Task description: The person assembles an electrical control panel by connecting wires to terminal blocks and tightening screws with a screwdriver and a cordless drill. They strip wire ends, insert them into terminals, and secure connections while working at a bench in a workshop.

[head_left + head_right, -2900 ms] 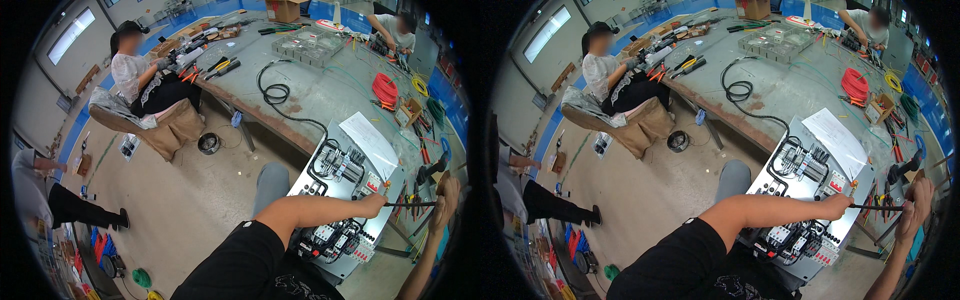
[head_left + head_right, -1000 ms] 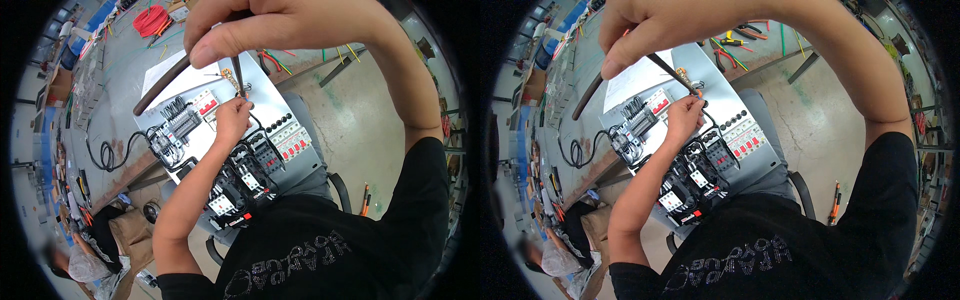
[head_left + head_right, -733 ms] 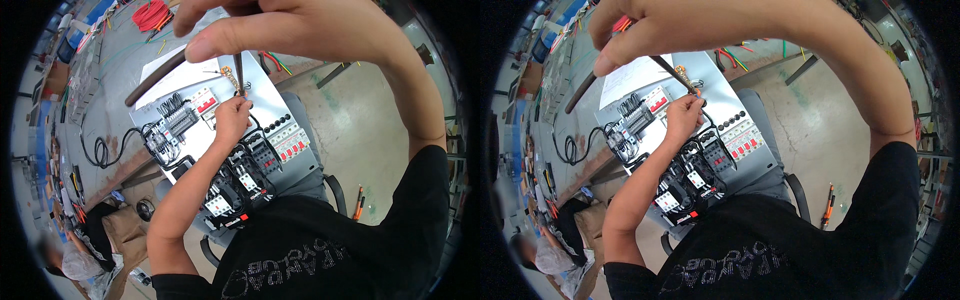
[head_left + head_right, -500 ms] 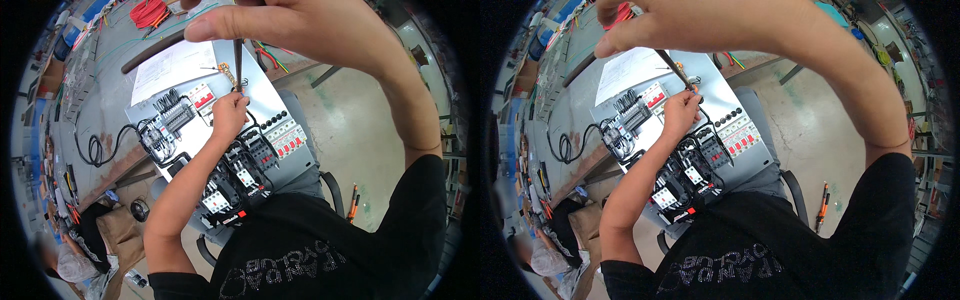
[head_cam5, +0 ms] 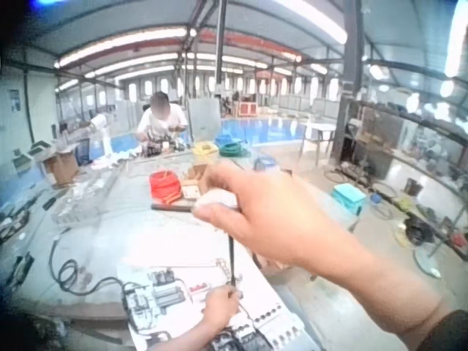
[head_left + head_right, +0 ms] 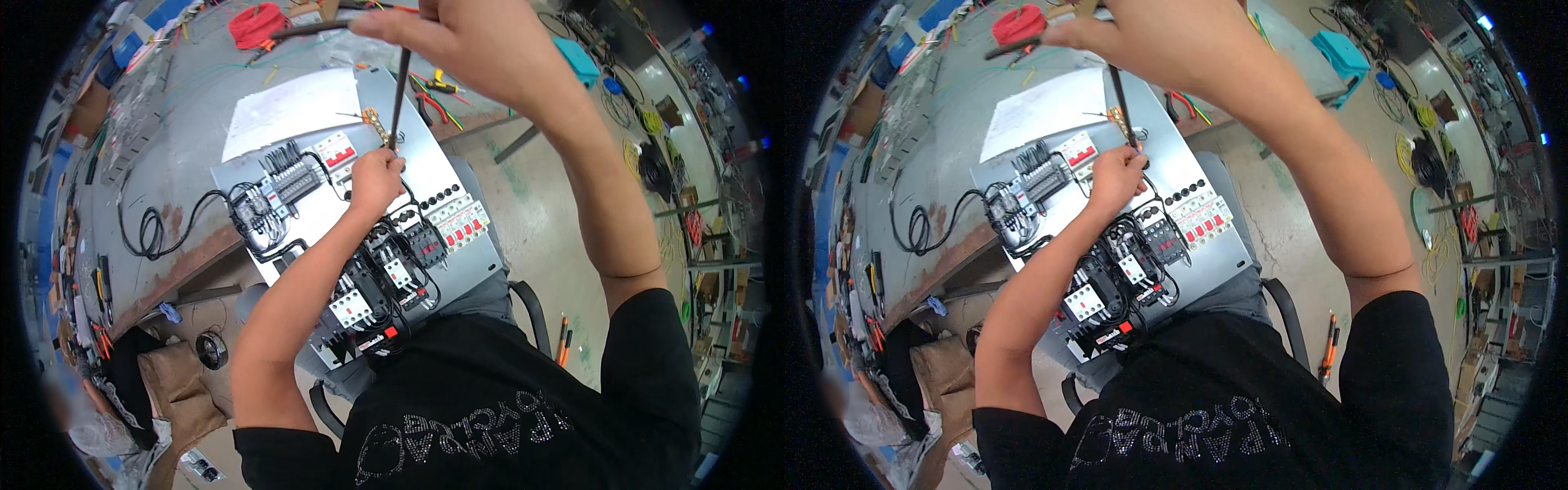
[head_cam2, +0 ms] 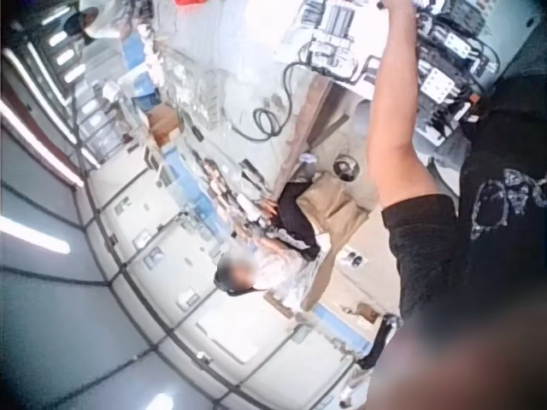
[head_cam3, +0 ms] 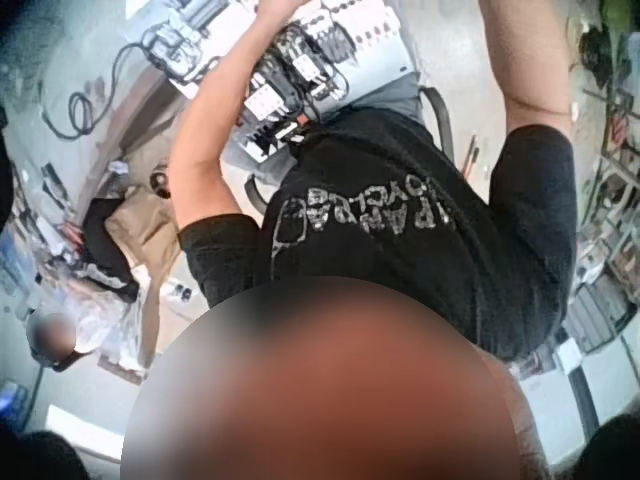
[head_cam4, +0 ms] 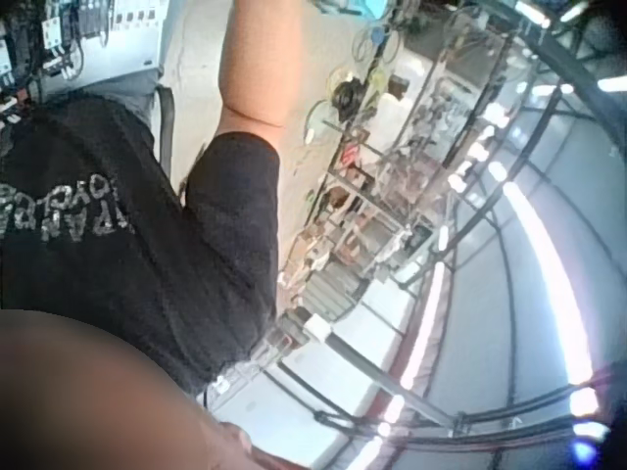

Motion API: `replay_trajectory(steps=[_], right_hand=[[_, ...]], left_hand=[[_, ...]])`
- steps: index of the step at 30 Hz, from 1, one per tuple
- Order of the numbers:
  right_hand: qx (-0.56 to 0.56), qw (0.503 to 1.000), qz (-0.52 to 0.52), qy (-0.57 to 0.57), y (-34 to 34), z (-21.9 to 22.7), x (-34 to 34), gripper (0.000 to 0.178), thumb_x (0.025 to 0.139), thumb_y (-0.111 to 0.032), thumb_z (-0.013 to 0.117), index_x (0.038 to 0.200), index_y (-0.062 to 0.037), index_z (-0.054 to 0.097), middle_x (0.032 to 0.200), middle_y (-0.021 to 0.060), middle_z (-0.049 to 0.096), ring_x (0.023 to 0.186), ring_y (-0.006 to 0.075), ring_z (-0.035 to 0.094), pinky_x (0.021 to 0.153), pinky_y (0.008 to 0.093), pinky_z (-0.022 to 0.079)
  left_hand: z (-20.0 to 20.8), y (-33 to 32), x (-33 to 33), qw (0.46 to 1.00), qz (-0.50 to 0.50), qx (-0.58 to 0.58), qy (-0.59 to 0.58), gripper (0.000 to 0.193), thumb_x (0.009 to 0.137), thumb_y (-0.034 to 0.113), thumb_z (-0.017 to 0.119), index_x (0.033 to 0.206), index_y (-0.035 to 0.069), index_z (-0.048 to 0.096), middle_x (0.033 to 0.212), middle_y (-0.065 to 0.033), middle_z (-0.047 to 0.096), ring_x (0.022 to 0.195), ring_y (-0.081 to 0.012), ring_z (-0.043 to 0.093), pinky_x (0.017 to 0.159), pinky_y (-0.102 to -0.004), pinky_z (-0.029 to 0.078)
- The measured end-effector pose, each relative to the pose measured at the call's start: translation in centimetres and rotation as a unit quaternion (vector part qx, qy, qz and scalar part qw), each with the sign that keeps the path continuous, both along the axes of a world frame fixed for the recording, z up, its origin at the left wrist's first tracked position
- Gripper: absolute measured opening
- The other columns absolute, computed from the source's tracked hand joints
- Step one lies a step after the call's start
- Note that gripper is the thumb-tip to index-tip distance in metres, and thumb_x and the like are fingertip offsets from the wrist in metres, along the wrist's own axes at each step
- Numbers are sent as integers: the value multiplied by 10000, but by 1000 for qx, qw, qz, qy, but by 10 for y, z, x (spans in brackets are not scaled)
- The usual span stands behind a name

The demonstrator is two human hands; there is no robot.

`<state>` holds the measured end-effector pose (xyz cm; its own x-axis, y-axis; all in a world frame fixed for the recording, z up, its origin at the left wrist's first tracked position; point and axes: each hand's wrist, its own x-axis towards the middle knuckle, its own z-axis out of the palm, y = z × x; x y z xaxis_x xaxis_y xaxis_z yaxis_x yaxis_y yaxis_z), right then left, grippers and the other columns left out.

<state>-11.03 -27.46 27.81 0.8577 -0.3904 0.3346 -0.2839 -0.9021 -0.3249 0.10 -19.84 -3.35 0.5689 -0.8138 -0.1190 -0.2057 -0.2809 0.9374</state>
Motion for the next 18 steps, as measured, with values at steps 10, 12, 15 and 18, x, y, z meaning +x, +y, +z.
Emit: replay_trajectory(steps=[10, 12, 15, 18], right_hand=[[-36, 980, 47, -190, -70, 59, -43, 329, 993, -322, 729, 998, 5, 763, 756, 82, 743, 675, 208, 681, 637, 361, 521], [90, 974, -58, -197, -85, 52, -78, 327, 991, -284, 737, 891, 28, 740, 736, 41, 689, 645, 125, 589, 584, 291, 458], [238, 941, -82, -227, -168, -25, -141, 407, 1052, -424, 690, 1004, -21, 726, 673, -12, 543, 527, 92, 466, 498, 274, 367], [418, 849, -158, -282, -176, -96, -181, 405, 1083, -418, 640, 964, -34, 679, 686, -31, 529, 535, 69, 448, 479, 244, 339]], left_hand=[[8, 10, 18, 993, -91, 67, -28, 252, 982, 161, 713, 1124, -45, 746, 774, -81, 729, 653, -137, 726, 581, -299, 584], [10, 16, 15, 990, -111, 66, -55, 298, 975, 182, 723, 1173, -40, 743, 777, -79, 729, 656, -145, 727, 599, -299, 575], [9, 29, 19, 981, -149, 73, -103, 408, 966, 202, 736, 1292, -42, 699, 783, -79, 727, 659, -141, 720, 613, -295, 560], [8, 31, 16, 990, -115, 57, -57, 455, 960, 196, 739, 1325, -67, 670, 781, -102, 720, 668, -172, 730, 636, -320, 569]])
